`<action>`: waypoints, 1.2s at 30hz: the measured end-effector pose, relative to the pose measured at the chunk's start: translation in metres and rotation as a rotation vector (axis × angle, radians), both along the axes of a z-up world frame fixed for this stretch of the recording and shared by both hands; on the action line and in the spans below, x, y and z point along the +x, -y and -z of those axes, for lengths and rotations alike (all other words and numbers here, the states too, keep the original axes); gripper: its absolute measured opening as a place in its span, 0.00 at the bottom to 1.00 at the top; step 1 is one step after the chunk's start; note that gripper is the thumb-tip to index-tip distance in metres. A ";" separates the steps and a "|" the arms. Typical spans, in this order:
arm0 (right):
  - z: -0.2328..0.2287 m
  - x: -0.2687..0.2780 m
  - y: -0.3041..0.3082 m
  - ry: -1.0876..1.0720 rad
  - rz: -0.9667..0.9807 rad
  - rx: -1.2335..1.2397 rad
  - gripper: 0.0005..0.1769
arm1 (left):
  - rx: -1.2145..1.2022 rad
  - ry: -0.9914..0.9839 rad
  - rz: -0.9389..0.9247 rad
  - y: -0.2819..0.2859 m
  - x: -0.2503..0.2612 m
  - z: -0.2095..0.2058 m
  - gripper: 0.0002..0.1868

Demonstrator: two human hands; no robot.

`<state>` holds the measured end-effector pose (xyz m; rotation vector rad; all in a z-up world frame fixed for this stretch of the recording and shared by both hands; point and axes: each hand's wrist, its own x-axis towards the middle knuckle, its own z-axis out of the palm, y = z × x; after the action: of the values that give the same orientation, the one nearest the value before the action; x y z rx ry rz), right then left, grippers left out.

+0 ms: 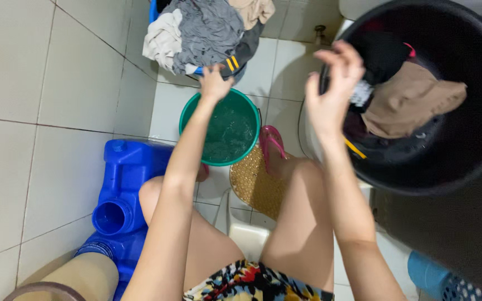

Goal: The person hand washes various garments in a green bucket filled with water, scrubbing and rinsing each item before placing it into a black basin. The person handles multiple pieces of clothing one at a time, including dark, red, and light-colored items.

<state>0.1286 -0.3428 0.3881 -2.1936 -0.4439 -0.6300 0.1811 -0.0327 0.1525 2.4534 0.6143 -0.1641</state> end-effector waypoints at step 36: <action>0.220 0.032 -0.088 -0.905 -0.231 0.335 0.14 | -0.107 0.885 0.002 -0.124 0.151 0.081 0.54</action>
<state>0.1610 -0.2545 0.1676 -1.8283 -0.0878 0.4024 0.3325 0.0912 0.0718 2.1209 0.1931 0.8215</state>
